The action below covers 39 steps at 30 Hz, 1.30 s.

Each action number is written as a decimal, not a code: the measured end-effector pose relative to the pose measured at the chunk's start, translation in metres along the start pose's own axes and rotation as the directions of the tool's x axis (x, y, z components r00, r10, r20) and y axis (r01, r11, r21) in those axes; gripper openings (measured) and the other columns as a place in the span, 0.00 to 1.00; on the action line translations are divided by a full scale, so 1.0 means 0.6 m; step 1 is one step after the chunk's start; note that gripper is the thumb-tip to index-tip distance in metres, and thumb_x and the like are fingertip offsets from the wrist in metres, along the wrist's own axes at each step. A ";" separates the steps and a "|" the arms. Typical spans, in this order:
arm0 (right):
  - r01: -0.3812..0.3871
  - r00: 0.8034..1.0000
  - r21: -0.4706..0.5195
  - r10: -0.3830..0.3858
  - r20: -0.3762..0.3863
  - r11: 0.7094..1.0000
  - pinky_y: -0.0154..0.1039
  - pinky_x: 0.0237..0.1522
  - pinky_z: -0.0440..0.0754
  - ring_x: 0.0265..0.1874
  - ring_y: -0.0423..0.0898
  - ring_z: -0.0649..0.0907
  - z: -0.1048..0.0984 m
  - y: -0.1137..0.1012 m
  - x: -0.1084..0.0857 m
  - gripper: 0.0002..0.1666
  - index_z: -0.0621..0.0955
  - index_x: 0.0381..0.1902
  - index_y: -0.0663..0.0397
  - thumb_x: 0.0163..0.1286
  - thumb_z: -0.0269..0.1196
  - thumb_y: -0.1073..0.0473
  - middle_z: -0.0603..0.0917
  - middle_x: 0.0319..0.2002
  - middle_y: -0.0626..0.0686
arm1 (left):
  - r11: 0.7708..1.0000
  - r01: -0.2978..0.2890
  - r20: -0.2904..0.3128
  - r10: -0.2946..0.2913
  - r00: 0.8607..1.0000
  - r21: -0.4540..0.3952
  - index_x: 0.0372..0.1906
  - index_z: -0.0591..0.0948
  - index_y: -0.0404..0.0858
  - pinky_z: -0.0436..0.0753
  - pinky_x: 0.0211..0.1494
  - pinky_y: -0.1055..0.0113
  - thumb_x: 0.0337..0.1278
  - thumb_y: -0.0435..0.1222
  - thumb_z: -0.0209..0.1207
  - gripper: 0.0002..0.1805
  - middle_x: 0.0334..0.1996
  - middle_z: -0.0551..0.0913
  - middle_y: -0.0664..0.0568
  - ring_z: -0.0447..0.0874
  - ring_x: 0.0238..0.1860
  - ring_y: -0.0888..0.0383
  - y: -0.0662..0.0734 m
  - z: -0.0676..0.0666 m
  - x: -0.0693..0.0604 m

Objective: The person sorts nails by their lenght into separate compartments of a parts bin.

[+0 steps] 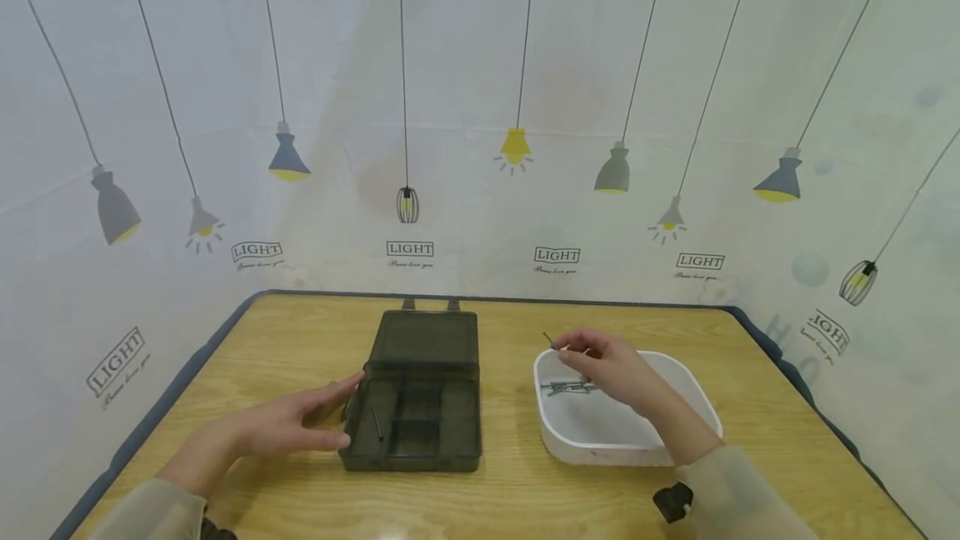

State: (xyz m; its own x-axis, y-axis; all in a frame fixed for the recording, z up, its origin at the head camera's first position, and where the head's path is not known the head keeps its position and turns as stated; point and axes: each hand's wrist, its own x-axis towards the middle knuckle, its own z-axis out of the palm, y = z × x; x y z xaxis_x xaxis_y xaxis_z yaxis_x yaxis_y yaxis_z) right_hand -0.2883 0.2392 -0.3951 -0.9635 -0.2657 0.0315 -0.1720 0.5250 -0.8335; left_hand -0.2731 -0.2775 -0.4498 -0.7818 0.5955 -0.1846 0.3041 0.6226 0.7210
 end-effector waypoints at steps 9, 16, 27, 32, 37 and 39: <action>0.057 0.997 0.033 -0.059 0.047 0.998 0.38 0.34 0.80 0.34 0.48 0.80 0.035 -0.061 0.019 0.15 0.86 0.61 0.47 0.84 0.65 0.50 0.86 0.47 0.58 | 0.999 0.010 0.030 -0.009 1.000 -0.044 0.92 0.48 0.52 0.49 0.86 0.25 0.78 0.53 0.65 0.51 0.90 0.54 0.40 0.37 0.89 0.28 -0.001 -0.002 0.002; 0.142 0.985 0.050 -0.147 0.093 0.989 0.42 0.37 0.83 0.33 0.48 0.80 0.076 -0.097 0.039 0.14 0.87 0.60 0.49 0.83 0.66 0.51 0.87 0.45 0.52 | 1.000 0.023 0.021 -0.022 1.000 -0.018 0.92 0.49 0.54 0.51 0.86 0.25 0.78 0.55 0.65 0.51 0.90 0.55 0.42 0.40 0.90 0.29 -0.001 -0.001 0.003; 0.162 0.968 0.092 -0.176 0.179 0.982 0.47 0.43 0.88 0.35 0.50 0.86 0.161 -0.145 0.068 0.12 0.87 0.58 0.47 0.82 0.67 0.53 0.90 0.48 0.51 | 1.000 0.016 0.007 -0.017 1.000 0.005 0.92 0.50 0.53 0.50 0.87 0.26 0.77 0.56 0.65 0.51 0.89 0.56 0.42 0.42 0.90 0.29 -0.001 -0.001 0.004; 0.142 0.966 0.105 -0.161 0.201 0.984 0.59 0.48 0.91 0.38 0.57 0.89 0.201 -0.152 0.078 0.10 0.87 0.54 0.47 0.80 0.69 0.52 0.91 0.46 0.48 | 1.000 0.019 -0.004 -0.018 1.000 0.018 0.92 0.51 0.52 0.48 0.86 0.26 0.76 0.56 0.65 0.52 0.89 0.57 0.41 0.42 0.89 0.28 0.000 -0.001 0.003; 0.107 0.967 0.143 -0.136 0.214 0.984 0.52 0.46 0.92 0.46 0.63 0.90 0.242 -0.145 0.087 0.10 0.88 0.51 0.52 0.80 0.69 0.54 0.92 0.43 0.47 | 0.999 0.034 -0.008 -0.034 0.999 0.028 0.92 0.52 0.54 0.51 0.85 0.24 0.76 0.57 0.65 0.51 0.89 0.58 0.43 0.45 0.89 0.29 0.001 -0.001 0.002; 0.091 0.968 0.158 -0.124 0.218 0.983 0.51 0.46 0.93 0.45 0.61 0.91 0.256 -0.144 0.089 0.09 0.88 0.50 0.53 0.79 0.69 0.55 0.93 0.43 0.47 | 0.999 0.043 -0.006 -0.043 0.999 0.027 0.92 0.52 0.55 0.52 0.85 0.24 0.76 0.57 0.65 0.50 0.89 0.58 0.44 0.46 0.89 0.30 0.001 -0.001 0.003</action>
State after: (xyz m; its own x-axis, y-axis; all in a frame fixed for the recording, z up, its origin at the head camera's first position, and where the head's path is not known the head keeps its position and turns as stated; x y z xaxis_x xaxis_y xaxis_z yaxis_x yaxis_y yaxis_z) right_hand -0.2935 0.0558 -0.4062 -0.8668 -0.4985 0.0139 -0.2241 0.3643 -0.9039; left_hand -0.2744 -0.2764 -0.4493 -0.7974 0.5653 -0.2111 0.2851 0.6613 0.6939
